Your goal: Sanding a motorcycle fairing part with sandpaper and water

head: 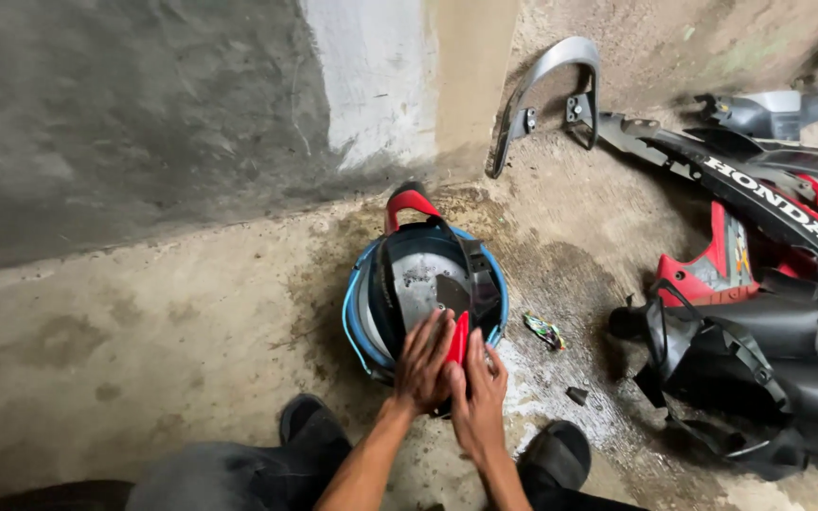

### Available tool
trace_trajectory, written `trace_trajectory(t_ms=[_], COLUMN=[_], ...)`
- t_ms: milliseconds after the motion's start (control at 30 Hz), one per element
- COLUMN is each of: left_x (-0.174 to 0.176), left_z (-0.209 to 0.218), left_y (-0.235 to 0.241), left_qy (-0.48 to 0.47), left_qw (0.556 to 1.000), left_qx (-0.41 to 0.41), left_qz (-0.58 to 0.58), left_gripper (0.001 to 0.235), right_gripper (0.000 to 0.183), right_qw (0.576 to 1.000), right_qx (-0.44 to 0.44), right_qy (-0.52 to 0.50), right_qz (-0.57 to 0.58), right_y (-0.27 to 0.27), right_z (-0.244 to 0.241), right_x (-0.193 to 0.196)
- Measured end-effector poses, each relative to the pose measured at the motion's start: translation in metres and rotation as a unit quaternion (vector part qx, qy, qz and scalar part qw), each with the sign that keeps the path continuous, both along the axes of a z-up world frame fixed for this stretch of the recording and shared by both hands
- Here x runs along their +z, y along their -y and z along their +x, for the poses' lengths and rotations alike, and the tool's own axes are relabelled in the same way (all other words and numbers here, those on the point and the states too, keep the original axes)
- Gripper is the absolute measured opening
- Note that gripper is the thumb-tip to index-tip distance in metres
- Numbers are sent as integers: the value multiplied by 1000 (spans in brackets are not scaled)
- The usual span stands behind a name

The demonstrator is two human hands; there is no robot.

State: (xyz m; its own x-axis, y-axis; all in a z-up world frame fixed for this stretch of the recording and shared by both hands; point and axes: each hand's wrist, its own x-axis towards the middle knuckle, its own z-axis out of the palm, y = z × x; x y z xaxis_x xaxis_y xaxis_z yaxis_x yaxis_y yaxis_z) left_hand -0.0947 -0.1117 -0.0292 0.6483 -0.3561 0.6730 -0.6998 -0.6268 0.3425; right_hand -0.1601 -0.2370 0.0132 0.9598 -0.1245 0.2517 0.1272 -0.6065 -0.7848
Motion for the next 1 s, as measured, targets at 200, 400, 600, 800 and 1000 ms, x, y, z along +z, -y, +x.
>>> trace_trajectory(t_ms=[200, 400, 600, 800, 1000], left_x=[4, 14, 4, -3, 4], left_z=[0, 1, 0, -1, 1], left_y=[-2, -5, -6, -6, -3], left_qy=[14, 11, 14, 0, 5], left_qw=[1000, 999, 1000, 1000, 1000], left_qx=[1, -34, -4, 0, -8], left_qz=[-9, -29, 13, 18, -16], left_gripper=[50, 64, 61, 62, 63], right_gripper=[61, 64, 71, 77, 61], right_qw=[999, 999, 998, 989, 998], right_qx=[-1, -11, 5, -17, -21], right_qy=[12, -39, -55, -138, -46], right_qz=[33, -28, -26, 54, 38], right_y=[-5, 6, 0, -7, -2], right_z=[19, -61, -1, -4, -39], right_x=[3, -23, 13, 41, 4])
